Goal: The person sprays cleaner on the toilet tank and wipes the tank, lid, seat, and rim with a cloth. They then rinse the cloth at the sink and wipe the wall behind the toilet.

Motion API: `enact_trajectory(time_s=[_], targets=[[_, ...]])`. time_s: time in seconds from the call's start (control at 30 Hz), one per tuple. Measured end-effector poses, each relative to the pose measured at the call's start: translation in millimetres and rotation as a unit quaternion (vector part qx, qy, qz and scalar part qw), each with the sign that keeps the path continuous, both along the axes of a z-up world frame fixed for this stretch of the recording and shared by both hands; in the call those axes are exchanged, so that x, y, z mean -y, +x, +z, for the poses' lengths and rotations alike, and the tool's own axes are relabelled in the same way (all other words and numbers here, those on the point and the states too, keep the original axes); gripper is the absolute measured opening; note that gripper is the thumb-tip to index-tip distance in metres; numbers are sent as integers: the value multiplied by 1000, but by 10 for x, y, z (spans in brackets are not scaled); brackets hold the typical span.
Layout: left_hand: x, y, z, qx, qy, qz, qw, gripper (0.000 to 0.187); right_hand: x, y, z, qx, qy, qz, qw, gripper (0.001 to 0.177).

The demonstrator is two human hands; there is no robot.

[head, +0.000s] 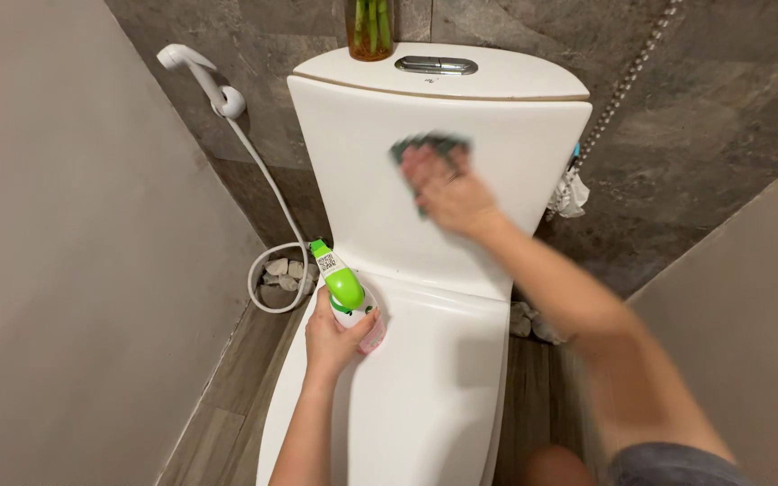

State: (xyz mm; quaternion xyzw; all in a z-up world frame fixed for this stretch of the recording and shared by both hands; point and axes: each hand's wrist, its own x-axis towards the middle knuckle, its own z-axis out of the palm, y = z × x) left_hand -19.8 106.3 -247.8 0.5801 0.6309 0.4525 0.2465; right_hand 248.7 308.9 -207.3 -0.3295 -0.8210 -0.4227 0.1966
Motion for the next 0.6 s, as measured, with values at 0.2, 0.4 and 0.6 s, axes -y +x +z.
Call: enact_trajectory(time_s=[0.2, 0.4, 0.6], targets=[[1, -12, 33, 11, -17, -4, 1000, 71, 540, 646, -924, 134, -230, 158, 951, 59], [-35, -1, 16, 20, 16, -13, 1000, 73, 380, 844, 305, 27, 5, -31, 999, 62], [0, -9, -34, 7, 5, -7, 1000, 73, 39, -898, 211, 119, 57, -118, 984, 69]])
